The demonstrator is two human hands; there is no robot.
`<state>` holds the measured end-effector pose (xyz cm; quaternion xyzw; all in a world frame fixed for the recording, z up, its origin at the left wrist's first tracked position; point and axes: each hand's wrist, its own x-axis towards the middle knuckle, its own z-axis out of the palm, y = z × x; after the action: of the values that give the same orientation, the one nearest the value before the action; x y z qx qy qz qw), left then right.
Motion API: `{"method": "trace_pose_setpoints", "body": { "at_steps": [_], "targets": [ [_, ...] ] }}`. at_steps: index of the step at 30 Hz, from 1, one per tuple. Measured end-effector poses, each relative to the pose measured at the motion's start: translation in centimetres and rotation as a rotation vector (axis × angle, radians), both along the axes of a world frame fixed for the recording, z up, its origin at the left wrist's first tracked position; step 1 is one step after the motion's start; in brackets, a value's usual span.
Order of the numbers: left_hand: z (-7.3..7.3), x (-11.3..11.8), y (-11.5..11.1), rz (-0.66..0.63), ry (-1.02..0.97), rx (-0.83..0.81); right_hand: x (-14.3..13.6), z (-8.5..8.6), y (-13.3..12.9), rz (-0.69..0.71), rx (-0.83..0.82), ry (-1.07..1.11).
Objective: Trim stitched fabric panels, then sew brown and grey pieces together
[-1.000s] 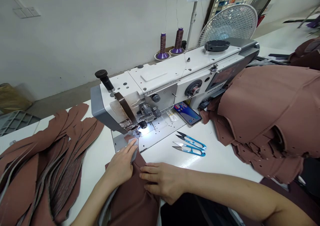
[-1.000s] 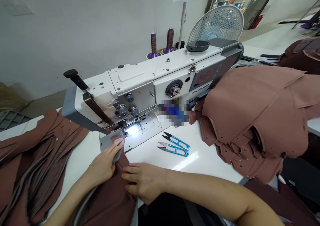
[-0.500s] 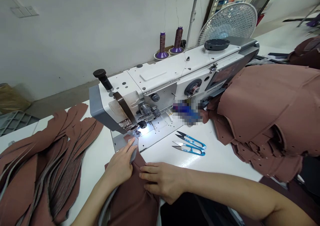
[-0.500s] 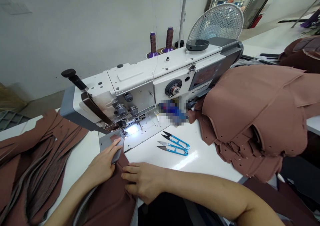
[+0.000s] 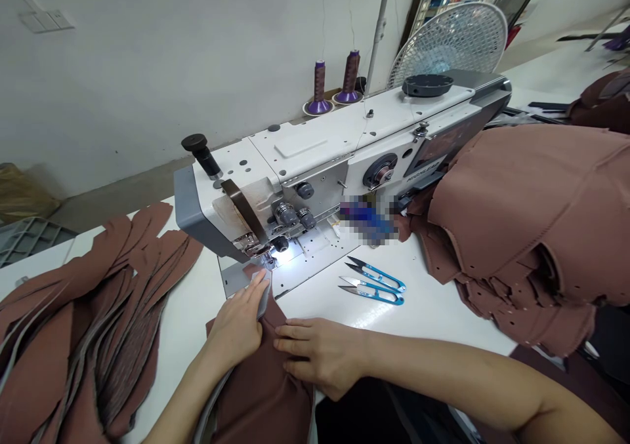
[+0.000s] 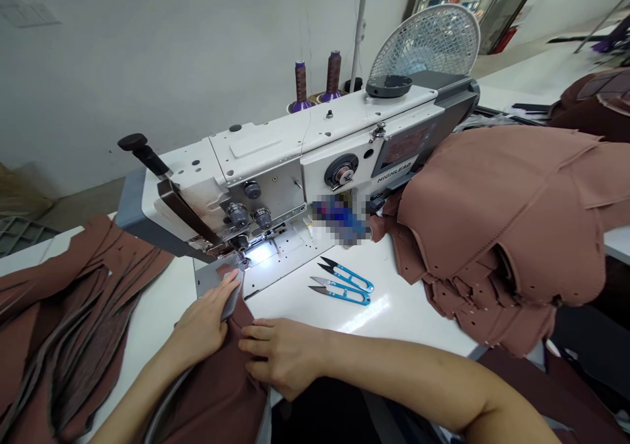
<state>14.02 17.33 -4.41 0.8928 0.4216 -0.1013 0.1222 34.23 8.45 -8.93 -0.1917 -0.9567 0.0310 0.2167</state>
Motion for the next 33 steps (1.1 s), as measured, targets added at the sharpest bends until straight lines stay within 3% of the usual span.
{"method": "trace_pose_setpoints", "body": {
  "at_steps": [3,10,16,21,33],
  "targets": [
    [0.0,0.1,-0.1,0.010,0.010,0.004,-0.2,-0.1,-0.1,-0.023,0.014,-0.008],
    [0.1,0.7,0.0,0.023,-0.002,0.006,-0.9,1.2,2.1,-0.292,0.154,-0.029],
    [0.7,1.7,0.0,0.068,0.028,-0.008,-2.2,0.7,4.3,-0.310,0.326,-0.108],
    [0.8,2.0,0.0,0.091,0.021,0.004,-2.1,-0.1,4.1,-0.335,0.309,-0.078],
    [0.5,3.2,1.2,0.095,0.042,0.030,-0.7,0.6,5.3,-0.315,0.291,-0.046]
  ]
}}
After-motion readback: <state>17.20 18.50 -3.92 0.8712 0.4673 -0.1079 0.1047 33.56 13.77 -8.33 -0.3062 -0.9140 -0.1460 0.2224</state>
